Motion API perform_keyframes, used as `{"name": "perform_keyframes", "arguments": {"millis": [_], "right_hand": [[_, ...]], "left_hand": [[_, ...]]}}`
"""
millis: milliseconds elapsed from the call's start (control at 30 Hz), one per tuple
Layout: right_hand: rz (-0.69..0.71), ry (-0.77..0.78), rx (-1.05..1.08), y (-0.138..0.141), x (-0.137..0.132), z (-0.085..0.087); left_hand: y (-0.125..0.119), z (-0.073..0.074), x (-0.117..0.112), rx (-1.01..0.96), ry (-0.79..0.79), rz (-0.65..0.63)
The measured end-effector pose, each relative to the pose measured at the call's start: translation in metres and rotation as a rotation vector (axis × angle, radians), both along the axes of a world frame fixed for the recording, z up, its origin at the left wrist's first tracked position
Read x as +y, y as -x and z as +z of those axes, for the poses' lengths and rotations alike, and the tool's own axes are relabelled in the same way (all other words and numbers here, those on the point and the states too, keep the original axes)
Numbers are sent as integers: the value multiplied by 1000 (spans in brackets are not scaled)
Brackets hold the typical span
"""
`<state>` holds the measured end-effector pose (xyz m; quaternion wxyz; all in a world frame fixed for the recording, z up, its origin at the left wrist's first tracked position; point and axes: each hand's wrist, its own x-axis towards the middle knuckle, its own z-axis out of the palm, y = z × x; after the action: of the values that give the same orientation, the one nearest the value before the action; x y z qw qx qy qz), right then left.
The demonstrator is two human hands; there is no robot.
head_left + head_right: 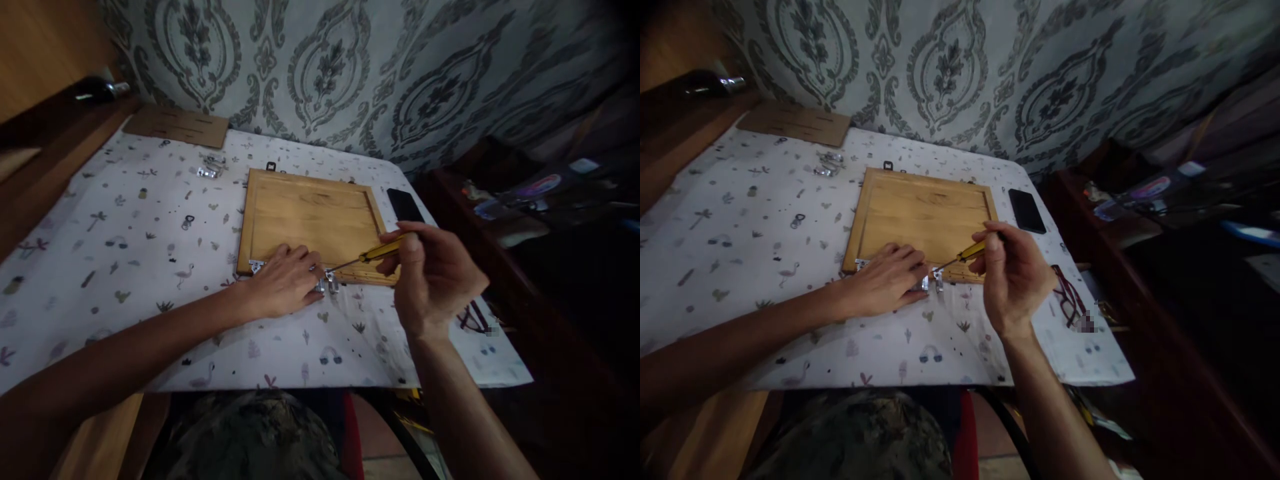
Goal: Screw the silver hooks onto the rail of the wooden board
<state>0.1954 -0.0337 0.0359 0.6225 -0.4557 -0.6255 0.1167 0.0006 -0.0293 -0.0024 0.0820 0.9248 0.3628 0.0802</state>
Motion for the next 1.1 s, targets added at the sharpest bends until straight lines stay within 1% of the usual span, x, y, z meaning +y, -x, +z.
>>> {"name": "perform_keyframes", "arguments": {"millis": [100, 167, 267, 400, 567, 700, 933, 1000, 1100], "right_hand": [[-3, -24, 63, 0, 3, 9], [-8, -14, 39, -1, 2, 11], [-17, -2, -25, -3, -2, 7], [-49, 13, -63, -4, -5, 1], [-48, -1, -86, -1, -5, 0], [-56, 30, -99, 0, -6, -1], [-139, -6, -317, -5, -9, -5], [-145, -15, -311, -6, -7, -5], [-137, 27, -199, -3, -5, -3]], "left_hand": [[1, 0, 1, -2, -7, -5], [1, -3, 1, -20, -32, -12], [1, -6, 1, -41, -68, -17], [1, -6, 0, -32, -63, -8], [0, -3, 1, -26, -44, -8], [0, -3, 0, -12, -31, -7], [0, -3, 0, -26, -33, -11], [0, -3, 0, -22, -28, -13], [0, -3, 0, -19, -28, -11]]}}
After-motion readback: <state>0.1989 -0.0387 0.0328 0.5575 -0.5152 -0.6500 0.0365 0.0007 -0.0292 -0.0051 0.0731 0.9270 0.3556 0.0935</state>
